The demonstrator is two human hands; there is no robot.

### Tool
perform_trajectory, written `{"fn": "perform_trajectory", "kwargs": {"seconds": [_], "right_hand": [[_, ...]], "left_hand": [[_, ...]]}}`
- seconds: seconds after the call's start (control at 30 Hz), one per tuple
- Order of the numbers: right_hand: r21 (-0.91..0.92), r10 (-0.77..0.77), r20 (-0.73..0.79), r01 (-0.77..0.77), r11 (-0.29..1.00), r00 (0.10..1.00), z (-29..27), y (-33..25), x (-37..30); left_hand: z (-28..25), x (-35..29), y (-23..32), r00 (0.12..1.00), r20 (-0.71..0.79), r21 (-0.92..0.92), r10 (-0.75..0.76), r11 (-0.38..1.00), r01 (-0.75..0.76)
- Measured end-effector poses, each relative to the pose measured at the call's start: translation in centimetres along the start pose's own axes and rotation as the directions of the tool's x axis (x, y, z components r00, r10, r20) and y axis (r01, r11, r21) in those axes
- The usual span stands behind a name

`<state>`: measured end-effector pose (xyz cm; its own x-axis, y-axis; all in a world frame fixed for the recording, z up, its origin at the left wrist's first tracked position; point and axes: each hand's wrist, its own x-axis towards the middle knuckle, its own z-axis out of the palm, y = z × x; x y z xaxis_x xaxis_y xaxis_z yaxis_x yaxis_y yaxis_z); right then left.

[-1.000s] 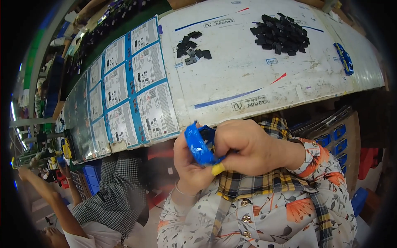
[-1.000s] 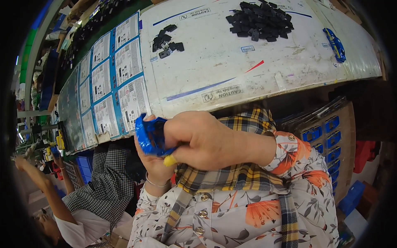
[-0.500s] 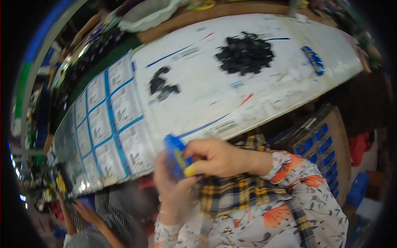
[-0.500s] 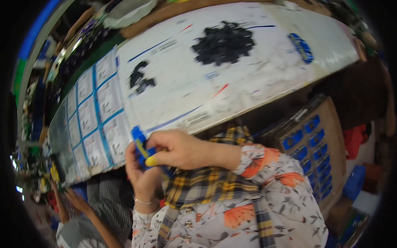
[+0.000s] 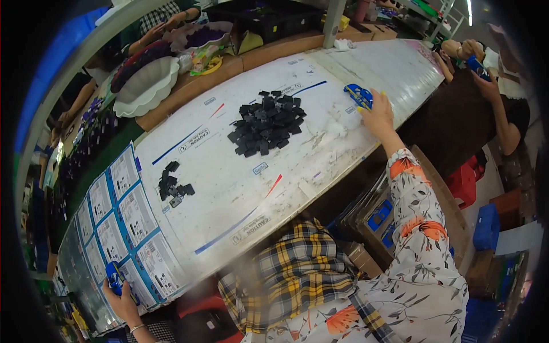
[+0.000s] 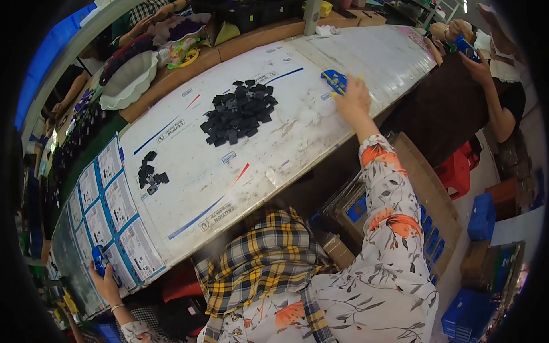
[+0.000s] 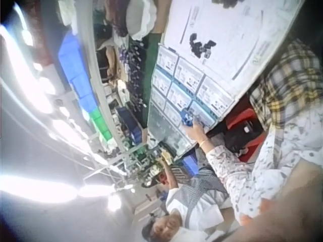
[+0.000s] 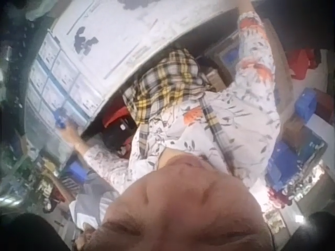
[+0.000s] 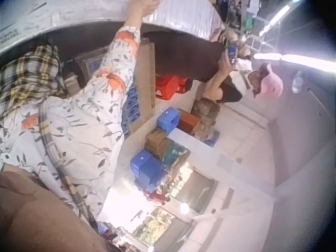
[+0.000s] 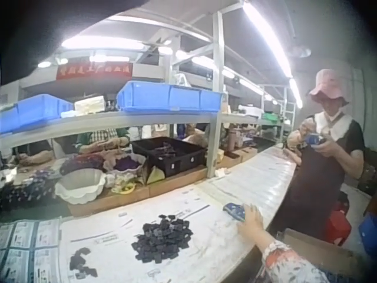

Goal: The person assembles toy cars by inserting black plastic components into car bodies by hand and placing the assembled cars onto the table.

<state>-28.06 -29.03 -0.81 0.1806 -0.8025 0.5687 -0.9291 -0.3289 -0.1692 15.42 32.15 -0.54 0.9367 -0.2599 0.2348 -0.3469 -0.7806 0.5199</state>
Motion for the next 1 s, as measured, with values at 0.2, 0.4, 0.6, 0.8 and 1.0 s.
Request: {"fn": "perform_trajectory", "kwargs": {"seconds": [0.2, 0.4, 0.6, 0.8, 1.0], "right_hand": [[0.234, 0.042, 0.076, -0.058, 0.970, 0.996, 3.7, 5.6, -0.2], [0.862, 0.191, 0.489, -0.505, 0.042, 0.851, 0.9, -1.6, -1.6], [0.235, -0.565, 0.632, -0.826, -0.513, 0.530, -6.4, -15.2, -11.9], [-0.208, -0.948, 0.315, -0.978, -0.030, -0.038, -10.3, -21.2, -19.9], [0.891, -0.805, 0.453, -0.171, 0.421, 0.384, -10.0, -21.8, -14.3]], "left_hand": [[0.5, -0.5, -0.8, 0.999, -0.040, 0.382, 0.005, 0.924, 0.011], [0.8, -3.2, 9.2, 0.764, -0.077, 0.290, 0.640, 0.748, -0.597], [5.3, -8.6, 17.9, 0.761, 0.311, -0.671, 0.569, 0.699, -0.248], [7.5, -12.8, 21.9, 0.689, 0.498, -0.805, 0.527, -0.016, 0.594], [7.0, -13.1, 18.4, 0.721, 0.507, -0.738, 0.472, -0.194, 0.646]]}}
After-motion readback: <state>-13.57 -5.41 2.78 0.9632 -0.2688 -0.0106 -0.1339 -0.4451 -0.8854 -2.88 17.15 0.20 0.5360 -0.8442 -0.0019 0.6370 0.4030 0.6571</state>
